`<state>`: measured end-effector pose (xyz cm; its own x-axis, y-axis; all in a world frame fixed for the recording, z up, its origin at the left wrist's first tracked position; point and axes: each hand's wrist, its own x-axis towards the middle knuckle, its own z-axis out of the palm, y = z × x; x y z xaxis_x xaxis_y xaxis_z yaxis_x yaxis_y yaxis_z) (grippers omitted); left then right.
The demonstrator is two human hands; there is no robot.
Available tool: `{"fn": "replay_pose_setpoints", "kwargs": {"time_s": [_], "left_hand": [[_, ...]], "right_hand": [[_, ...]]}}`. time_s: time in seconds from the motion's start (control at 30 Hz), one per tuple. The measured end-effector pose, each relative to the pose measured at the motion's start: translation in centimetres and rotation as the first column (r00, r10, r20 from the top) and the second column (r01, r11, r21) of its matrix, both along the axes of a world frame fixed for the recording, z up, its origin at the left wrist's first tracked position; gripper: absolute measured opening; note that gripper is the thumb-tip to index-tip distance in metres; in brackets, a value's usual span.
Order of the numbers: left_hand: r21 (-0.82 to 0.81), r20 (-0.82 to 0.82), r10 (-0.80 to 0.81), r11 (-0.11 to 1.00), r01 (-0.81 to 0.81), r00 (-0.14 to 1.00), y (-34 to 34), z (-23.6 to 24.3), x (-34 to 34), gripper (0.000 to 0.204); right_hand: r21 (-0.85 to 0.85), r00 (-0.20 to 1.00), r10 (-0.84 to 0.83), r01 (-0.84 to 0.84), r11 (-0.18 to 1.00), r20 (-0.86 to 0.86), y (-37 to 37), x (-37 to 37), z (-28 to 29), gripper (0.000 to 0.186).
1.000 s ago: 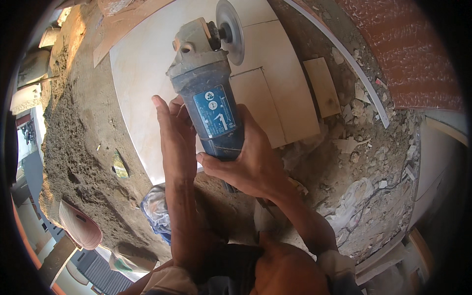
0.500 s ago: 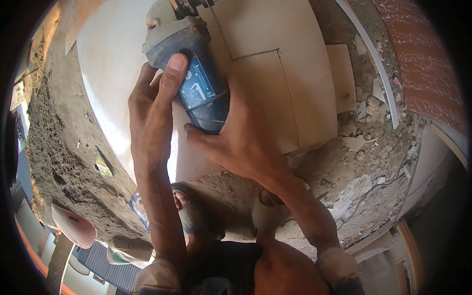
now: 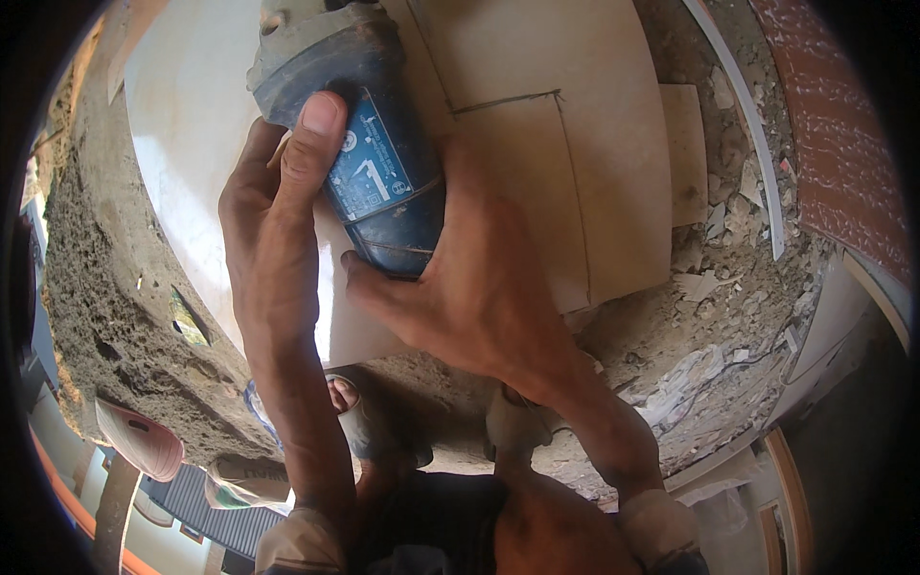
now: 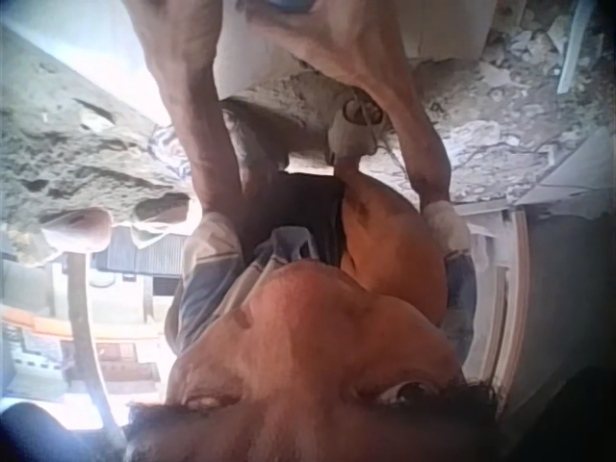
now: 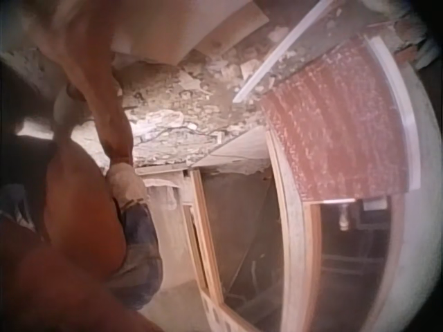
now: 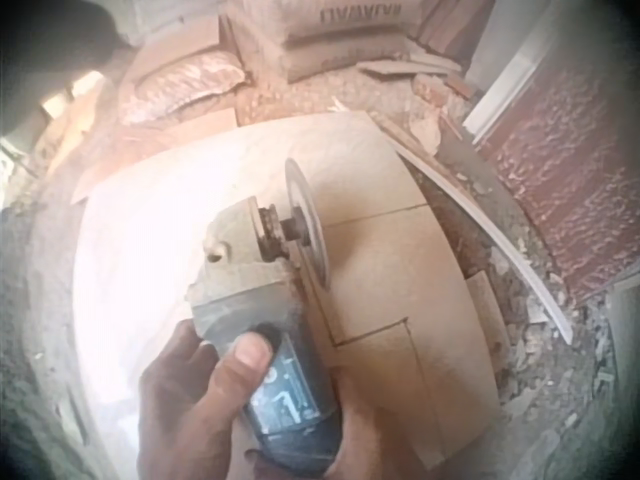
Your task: The person uses a handheld power grinder to cut along a marked line on a ceramic tile while sitting on the ground in a construction area.
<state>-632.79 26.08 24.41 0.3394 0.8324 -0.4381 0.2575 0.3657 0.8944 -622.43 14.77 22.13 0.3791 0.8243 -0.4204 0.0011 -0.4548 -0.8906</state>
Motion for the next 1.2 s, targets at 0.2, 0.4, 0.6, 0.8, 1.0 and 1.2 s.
{"fn": "replay_pose_setpoints", "kwargs": {"time_s": [0.2,0.4,0.6,0.8,1.0,1.2], "left_hand": [[0.020,-0.074,-0.031,0.999,0.032,0.997,-0.18,-0.05,-0.23,0.079],[0.010,-0.067,-0.022,1.000,0.023,0.998,-0.28,-0.17,-0.23,0.078],[0.024,-0.088,-0.031,0.999,0.033,0.996,-0.28,-0.29,-0.52,0.077],[0.031,-0.124,-0.022,0.999,0.027,0.992,-0.36,-0.23,-0.42,0.080],[0.000,-0.002,0.012,1.000,-0.012,1.000,-0.26,-0.37,-0.45,0.084],[0.026,-0.101,-0.011,1.000,0.013,0.995,-0.41,-0.38,-0.47,0.080]], "right_hand": [[0.024,1.000,-0.009,0.008,1.000,0.020,-0.08,-0.30,-0.03,0.060],[0.016,1.000,-0.011,0.011,1.000,-0.016,-0.02,-0.44,0.18,0.062],[0.025,0.999,-0.013,0.014,1.000,-0.040,0.05,-0.56,0.13,0.063],[0.032,0.999,-0.003,0.004,0.999,-0.035,-0.04,-0.55,0.08,0.063],[0.051,1.000,-0.005,0.006,0.999,-0.025,-0.08,-0.57,0.04,0.063],[0.041,1.000,0.000,0.001,0.999,-0.027,-0.16,-0.51,0.19,0.062]]}}
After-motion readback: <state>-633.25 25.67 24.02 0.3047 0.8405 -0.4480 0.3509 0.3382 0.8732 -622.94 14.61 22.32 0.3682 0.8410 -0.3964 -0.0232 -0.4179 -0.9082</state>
